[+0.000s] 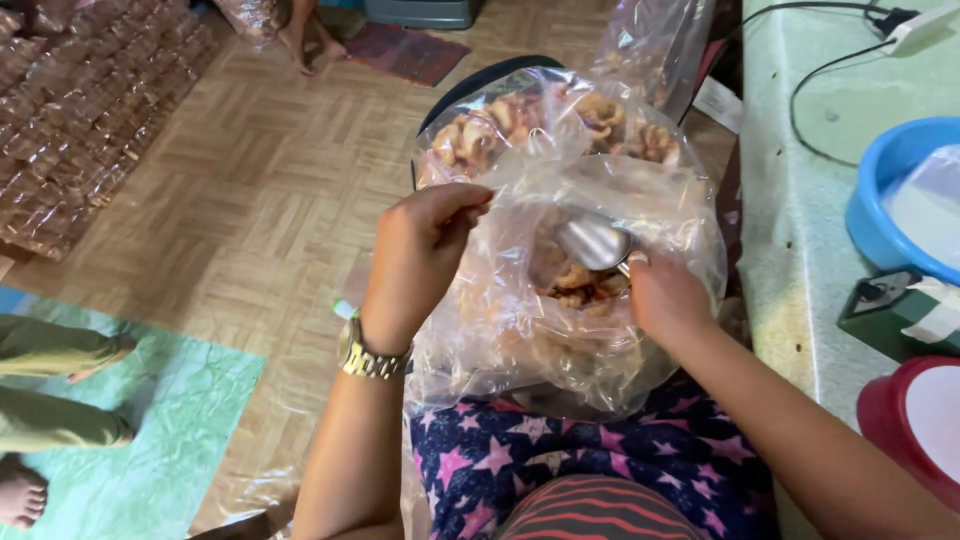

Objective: Scooping snacks into small plastic bags and sealing them using a heat sealer

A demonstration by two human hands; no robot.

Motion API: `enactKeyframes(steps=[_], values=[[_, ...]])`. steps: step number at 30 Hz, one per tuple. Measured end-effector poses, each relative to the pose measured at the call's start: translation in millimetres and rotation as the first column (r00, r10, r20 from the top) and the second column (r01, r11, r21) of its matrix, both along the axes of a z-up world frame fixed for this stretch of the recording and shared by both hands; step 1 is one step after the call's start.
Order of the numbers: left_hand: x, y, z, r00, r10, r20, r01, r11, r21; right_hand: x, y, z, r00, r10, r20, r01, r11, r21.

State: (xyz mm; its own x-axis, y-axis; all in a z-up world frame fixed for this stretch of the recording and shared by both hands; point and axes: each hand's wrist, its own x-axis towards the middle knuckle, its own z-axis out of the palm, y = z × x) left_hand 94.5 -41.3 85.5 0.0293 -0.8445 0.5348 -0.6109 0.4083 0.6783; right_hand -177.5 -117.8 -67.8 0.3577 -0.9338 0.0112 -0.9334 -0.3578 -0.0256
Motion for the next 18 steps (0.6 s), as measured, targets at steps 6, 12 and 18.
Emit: enactKeyframes(steps=[6, 12, 18], values=[[20, 32, -17, 0.986, 0.167, 0.007, -0.167, 0.982, 0.085, -28, 7, 23, 0.986, 0.018, -0.168, -0.04, 0.991, -0.124], [-60, 15, -59, 0.827, -0.172, 0.536, 0.103, 0.982, 0.157, -22, 2, 77, 0.978, 0.048, -0.202, -0.103, 0.957, -0.272], [-54, -54, -87, 0.402, -0.279, 0.872, -0.424, 0.787, 0.448, -34, -38, 115, 0.933, -0.122, -0.337, 0.027, 0.962, -0.273]])
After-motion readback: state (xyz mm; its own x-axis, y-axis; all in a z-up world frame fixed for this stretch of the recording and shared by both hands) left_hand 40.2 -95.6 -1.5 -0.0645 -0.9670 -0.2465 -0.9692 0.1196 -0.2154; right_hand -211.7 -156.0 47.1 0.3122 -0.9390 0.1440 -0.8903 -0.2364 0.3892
